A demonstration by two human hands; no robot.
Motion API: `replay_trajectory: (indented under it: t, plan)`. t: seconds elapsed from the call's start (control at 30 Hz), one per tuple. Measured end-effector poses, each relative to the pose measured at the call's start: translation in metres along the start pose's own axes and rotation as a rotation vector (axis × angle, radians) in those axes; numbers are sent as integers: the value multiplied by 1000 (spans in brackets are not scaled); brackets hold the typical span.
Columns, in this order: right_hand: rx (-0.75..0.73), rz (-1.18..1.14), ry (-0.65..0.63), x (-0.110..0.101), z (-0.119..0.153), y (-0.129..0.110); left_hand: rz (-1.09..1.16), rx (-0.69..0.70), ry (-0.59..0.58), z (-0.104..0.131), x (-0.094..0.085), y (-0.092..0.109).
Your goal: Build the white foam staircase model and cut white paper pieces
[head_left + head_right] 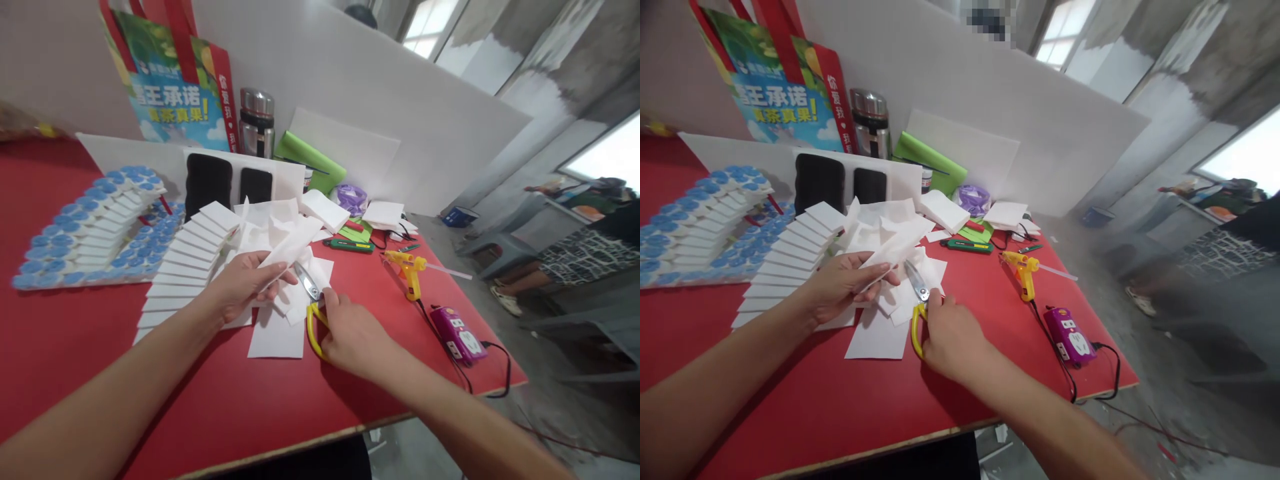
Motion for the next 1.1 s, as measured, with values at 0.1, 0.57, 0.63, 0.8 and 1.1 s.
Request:
replay_trajectory:
  t: [0.1,0.57,0.63,0.8,1.1]
  plan:
    - [49,-112,-4,-1,-8,19,59,30,70,1,-7,5]
    - [-195,-945,-69,-47,12,54,183,42,51,5,-2,13]
    - [-212,-879,-85,-47,12,45,195,21,36,6,2,11]
    - [-258,-759,-130,-46,12,21,232,-6,20,6,11,5]
    - [-289,-894,-166,-41,4,9,174,-10,-14,10,20,8]
Point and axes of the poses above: each hand's wrist, its own z-axis away from the middle knuckle, its own x-axis out of the palm, y = z × x, the point moved 10 cm from there along -z, towards the middle knuckle, and after that the axes turned 8 degrees about -z, right-handed, at the moved point
